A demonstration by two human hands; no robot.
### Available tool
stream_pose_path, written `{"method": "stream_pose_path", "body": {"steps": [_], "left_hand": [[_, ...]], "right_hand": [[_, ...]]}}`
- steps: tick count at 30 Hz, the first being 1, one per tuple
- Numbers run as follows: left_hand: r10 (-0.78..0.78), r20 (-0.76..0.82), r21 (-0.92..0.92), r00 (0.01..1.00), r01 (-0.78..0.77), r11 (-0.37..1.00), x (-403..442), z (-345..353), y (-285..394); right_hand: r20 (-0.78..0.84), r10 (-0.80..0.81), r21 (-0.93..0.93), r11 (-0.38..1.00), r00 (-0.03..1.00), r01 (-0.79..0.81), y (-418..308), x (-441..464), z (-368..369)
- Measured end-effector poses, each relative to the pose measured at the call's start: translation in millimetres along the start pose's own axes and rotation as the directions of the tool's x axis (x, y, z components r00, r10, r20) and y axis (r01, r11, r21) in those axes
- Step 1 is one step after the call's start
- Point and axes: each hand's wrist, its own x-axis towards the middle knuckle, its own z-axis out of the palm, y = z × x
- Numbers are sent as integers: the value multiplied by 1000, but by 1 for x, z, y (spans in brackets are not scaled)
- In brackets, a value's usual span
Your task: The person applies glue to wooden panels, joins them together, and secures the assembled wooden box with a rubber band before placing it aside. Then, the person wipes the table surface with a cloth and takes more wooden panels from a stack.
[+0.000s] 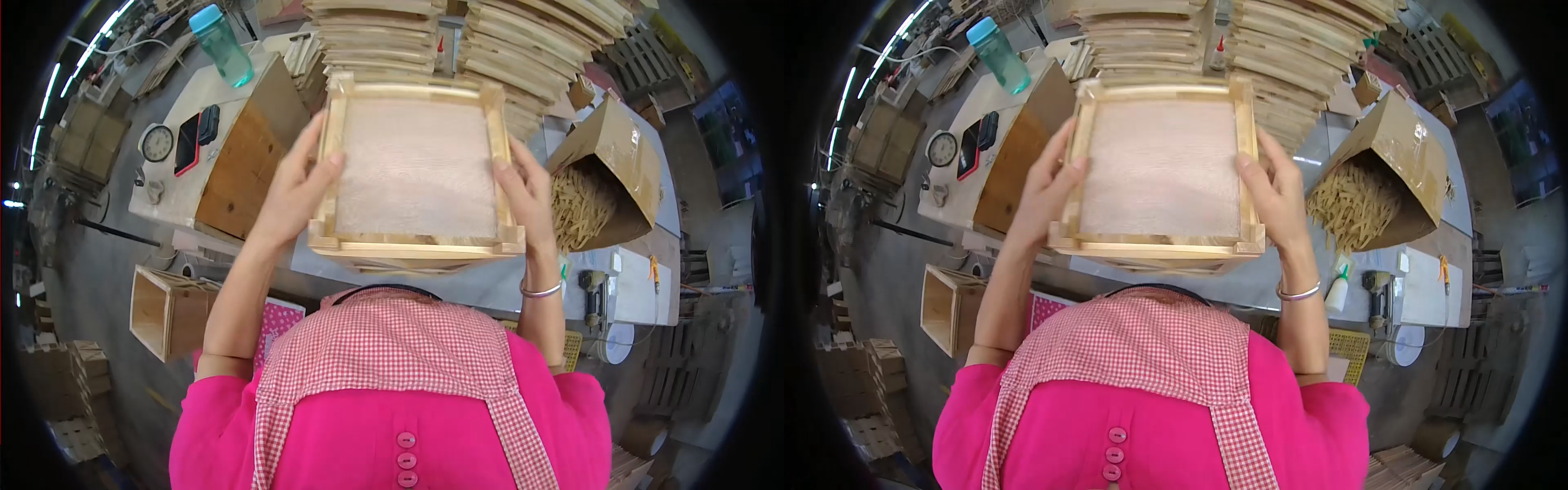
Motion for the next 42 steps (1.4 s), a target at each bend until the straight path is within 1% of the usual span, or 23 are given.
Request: {"method": "stream_pose_path", "body": {"steps": [2,3,4,6,8,10,12,13,14,16,18,19,21,24,26,28,30,33,35,38,40,41,42], "left_hand": [[10,20,-187,1000,-6,982,-5,-3,12],[29,-6,-118,1000,-29,993,-3,-3,-1],[24,0,-109,1000,-23,994,3,-3,-14],[-177,52,-373,983,183,909,10,0,-34],[-163,50,-251,985,171,953,10,-2,-31],[-165,-5,-145,986,162,976,9,-6,-22],[-167,-30,-112,985,163,980,6,-7,1],[-169,-76,-91,983,162,983,3,-9,10],[-196,-24,-198,980,188,962,2,-12,11],[-119,-92,11,989,120,993,4,-6,-9],[-312,-104,-160,944,294,942,3,2,-38],[-271,-72,-100,960,264,959,6,16,-20],[-304,-83,-65,949,299,952,3,15,-16],[-239,-104,84,965,248,965,10,6,-1],[-214,-36,-155,976,206,966,5,14,31],[-210,-21,-169,977,204,964,7,12,1],[-492,-187,-336,850,415,845,9,12,-41],[-464,-161,-271,871,413,870,5,8,-38],[-435,-193,-314,880,365,877,2,10,-27],[-372,-179,-322,911,303,897,-4,11,-13],[-432,-270,-208,861,386,899,-11,3,-42],[-489,-251,-348,835,394,851,-16,12,-59],[-481,-262,-355,837,379,854,-20,23,-58]], "right_hand": [[-7,13,100,995,1000,-12,6,-7,2],[-2,4,-37,999,1000,-5,20,-4,3],[-39,-30,-34,999,999,28,40,5,5],[-113,-98,-34,995,989,95,79,24,10],[46,26,-106,994,999,-21,48,30,8],[6,55,-175,983,998,-54,22,26,9],[-57,-92,-96,992,994,86,18,18,14],[-83,-64,-81,995,995,57,13,11,15],[-59,3,-20,1000,998,-4,4,9,14],[-39,68,44,997,997,-66,12,6,8],[-32,89,51,995,996,-87,40,6,5],[-37,84,55,995,996,-82,44,14,-2],[-27,-122,-113,987,992,118,48,14,-8],[-67,-58,-32,998,996,56,24,-1,-12],[-104,-30,-5,1000,994,29,6,-13,-10],[-134,-28,14,999,991,30,20,-11,-7],[-160,32,32,999,987,-28,55,-5,8],[-118,1,-5,1000,993,-1,51,-5,5],[-87,-25,-16,1000,996,24,40,0,-1],[-102,-25,55,998,994,31,32,-10,2],[-151,62,173,984,987,-35,45,-16,10],[-131,61,173,984,990,-38,54,-24,13],[-146,37,137,990,989,-16,66,-29,12]]}}
